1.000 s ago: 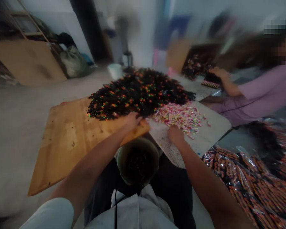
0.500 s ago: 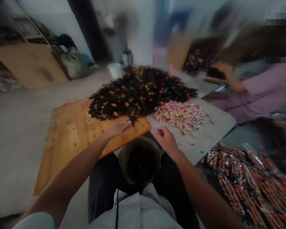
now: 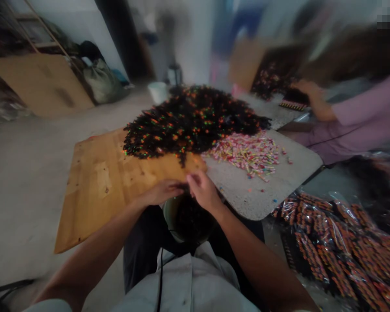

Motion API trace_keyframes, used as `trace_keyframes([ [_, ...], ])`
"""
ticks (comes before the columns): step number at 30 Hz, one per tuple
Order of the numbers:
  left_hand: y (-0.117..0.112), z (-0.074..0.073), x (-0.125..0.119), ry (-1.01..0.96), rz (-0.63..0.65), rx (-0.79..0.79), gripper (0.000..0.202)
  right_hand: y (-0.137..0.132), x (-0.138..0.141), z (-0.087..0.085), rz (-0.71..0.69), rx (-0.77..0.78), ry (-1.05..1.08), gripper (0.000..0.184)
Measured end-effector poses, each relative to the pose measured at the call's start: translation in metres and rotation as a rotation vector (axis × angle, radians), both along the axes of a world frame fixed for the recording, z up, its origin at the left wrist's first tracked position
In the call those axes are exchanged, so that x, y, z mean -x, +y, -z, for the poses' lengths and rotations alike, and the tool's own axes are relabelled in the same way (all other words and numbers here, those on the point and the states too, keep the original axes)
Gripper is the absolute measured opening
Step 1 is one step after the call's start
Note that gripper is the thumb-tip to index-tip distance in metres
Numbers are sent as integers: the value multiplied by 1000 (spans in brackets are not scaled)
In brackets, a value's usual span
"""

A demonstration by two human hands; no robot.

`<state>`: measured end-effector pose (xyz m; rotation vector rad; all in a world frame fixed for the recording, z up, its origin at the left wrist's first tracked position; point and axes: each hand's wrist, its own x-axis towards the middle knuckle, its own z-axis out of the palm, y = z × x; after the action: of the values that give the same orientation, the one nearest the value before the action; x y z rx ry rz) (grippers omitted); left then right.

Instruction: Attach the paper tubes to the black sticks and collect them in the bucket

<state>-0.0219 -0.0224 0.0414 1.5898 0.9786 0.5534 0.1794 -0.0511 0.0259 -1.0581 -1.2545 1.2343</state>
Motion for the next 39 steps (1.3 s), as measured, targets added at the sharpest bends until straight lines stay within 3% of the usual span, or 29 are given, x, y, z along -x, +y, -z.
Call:
trace_keyframes([
  [4, -2, -5, -11, -161, 143, 57, 33, -4, 3, -1, 1, 41, 24, 37],
  [10, -4, 0, -9, -219, 6, 98, 43, -1, -23, -8, 48, 2, -112, 33],
  [22, -10, -4, -10, -120, 100, -16, 42, -3, -39, -5, -149, 26, -207, 32],
  [35, -20, -2, -18, -5, 52, -248, 36, -5, -41, -25, -104, -21, -419, 22],
  [39, -23, 2, -19, 14, 16, -331, 35, -4, -39, -27, -103, 40, -425, 20],
])
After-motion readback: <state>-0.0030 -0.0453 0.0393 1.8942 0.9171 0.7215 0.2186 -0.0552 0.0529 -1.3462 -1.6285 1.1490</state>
